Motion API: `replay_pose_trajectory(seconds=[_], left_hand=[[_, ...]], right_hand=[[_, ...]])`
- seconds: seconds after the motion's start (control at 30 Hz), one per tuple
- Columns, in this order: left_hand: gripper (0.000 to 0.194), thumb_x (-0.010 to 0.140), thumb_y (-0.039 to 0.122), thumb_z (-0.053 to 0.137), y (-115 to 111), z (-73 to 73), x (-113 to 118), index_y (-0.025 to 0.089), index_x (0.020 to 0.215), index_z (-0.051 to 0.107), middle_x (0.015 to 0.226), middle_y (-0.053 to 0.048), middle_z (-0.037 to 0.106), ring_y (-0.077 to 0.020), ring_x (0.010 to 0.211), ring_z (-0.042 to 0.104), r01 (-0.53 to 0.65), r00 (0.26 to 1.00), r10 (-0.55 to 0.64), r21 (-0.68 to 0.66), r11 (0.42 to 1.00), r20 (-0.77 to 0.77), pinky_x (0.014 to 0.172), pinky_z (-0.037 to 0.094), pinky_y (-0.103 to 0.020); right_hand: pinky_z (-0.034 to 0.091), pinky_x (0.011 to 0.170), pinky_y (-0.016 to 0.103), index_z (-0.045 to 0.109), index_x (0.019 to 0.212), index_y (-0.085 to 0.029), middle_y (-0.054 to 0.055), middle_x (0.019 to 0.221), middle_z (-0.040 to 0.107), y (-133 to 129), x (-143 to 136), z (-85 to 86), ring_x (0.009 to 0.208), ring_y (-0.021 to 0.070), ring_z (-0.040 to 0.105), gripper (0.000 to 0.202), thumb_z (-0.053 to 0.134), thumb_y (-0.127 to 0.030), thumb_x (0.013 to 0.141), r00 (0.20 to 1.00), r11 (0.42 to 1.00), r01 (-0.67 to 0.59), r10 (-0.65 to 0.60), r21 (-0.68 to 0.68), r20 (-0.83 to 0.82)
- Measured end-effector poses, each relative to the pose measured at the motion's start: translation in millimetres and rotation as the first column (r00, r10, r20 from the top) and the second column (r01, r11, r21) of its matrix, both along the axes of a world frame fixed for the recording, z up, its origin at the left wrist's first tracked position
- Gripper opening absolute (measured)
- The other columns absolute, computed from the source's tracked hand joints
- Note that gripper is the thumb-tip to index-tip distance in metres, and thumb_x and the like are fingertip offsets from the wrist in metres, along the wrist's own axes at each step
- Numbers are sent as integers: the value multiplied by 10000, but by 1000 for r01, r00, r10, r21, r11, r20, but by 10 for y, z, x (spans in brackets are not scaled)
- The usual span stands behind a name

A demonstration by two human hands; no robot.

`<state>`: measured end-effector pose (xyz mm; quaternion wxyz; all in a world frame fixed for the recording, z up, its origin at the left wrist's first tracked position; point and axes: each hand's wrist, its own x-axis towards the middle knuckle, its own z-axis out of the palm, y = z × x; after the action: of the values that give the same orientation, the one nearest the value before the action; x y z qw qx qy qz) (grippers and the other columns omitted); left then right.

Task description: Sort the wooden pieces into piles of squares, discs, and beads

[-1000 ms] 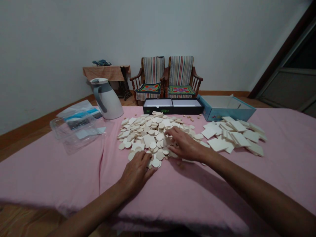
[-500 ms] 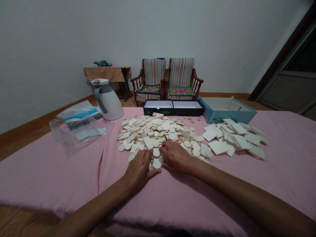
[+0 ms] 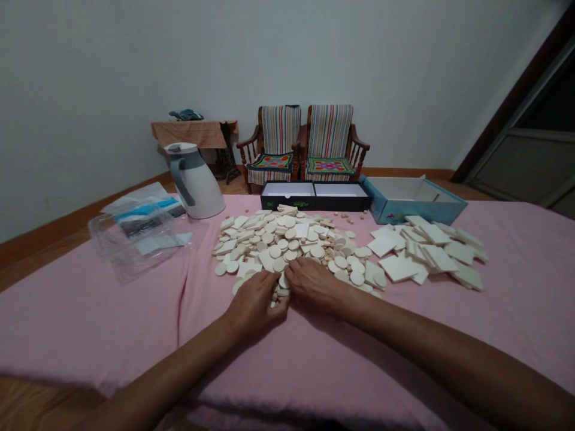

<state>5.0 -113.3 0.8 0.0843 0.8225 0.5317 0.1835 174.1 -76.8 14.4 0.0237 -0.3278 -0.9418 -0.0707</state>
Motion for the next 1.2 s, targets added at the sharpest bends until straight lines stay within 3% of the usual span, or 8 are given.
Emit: replay_pose_trajectory(seconds=[0.13, 0.33, 0.53, 0.7, 0.9, 1.03, 1.2], left_hand=[[192, 853, 248, 515, 27, -87, -31, 183, 1027, 563, 939, -76, 609, -216, 844, 567, 22, 1000, -22, 28, 999, -1, 748, 449, -327], [216, 734, 154, 597, 136, -91, 21, 199, 927, 513, 911, -45, 596, -212, 849, 567, -12, 1000, 12, 0, 1000, 4, 751, 439, -313], [213, 742, 127, 593, 271, -101, 54, 201, 927, 519, 936, -40, 582, -201, 831, 579, -48, 998, 46, -28, 998, -47, 736, 440, -304], [261, 752, 60, 569, 328, -143, 26, 203, 962, 511, 970, -36, 581, -187, 870, 591, -17, 1000, 18, -55, 998, 11, 773, 454, -298], [169, 774, 77, 549, 336, -222, -11, 205, 870, 493, 891, -22, 575, -185, 810, 578, 23, 997, -23, -8, 1000, 70, 741, 464, -304], [159, 780, 80, 533, 352, -183, -30, 201, 880, 506, 903, -21, 585, -180, 825, 581, 38, 993, -41, 22, 999, 113, 746, 469, -301], [176, 767, 82, 565, 688, 160, 2, 182, 909, 535, 942, -40, 621, -201, 859, 591, 67, 995, -76, 143, 987, 57, 762, 480, -326]], right_hand=[[460, 740, 366, 583, 963, -99, 114, 900, 616, -42, -4, -35, 825, 248, 559, 134, 494, -141, 873, 1000, 998, -28, 27, 62, 14], [446, 748, 382, 543, 999, -123, 109, 937, 610, -89, -18, -41, 859, 253, 544, 131, 482, -136, 884, 998, 994, 32, -27, 108, -49], [438, 728, 366, 528, 1017, -137, 104, 972, 617, -92, -31, -105, 879, 243, 539, 134, 478, -137, 893, 984, 992, 114, -104, 61, -147], [430, 770, 369, 518, 1049, -137, 94, 965, 610, -71, -42, -209, 873, 229, 534, 174, 442, -85, 901, 971, 988, 145, -132, 53, -202], [447, 764, 354, 518, 1048, -154, 97, 969, 599, -40, -109, -253, 897, 232, 537, 150, 454, -119, 917, 953, 977, 208, -194, 37, -233], [460, 718, 314, 495, 1073, -159, 96, 999, 587, -7, -100, -151, 882, 212, 543, 163, 444, -118, 924, 950, 979, 203, -200, -12, -239], [463, 717, 304, 469, 1119, -156, 106, 1045, 571, 301, -25, 240, 923, 216, 557, 192, 361, -109, 968, 969, 980, 201, -196, 17, -154]])
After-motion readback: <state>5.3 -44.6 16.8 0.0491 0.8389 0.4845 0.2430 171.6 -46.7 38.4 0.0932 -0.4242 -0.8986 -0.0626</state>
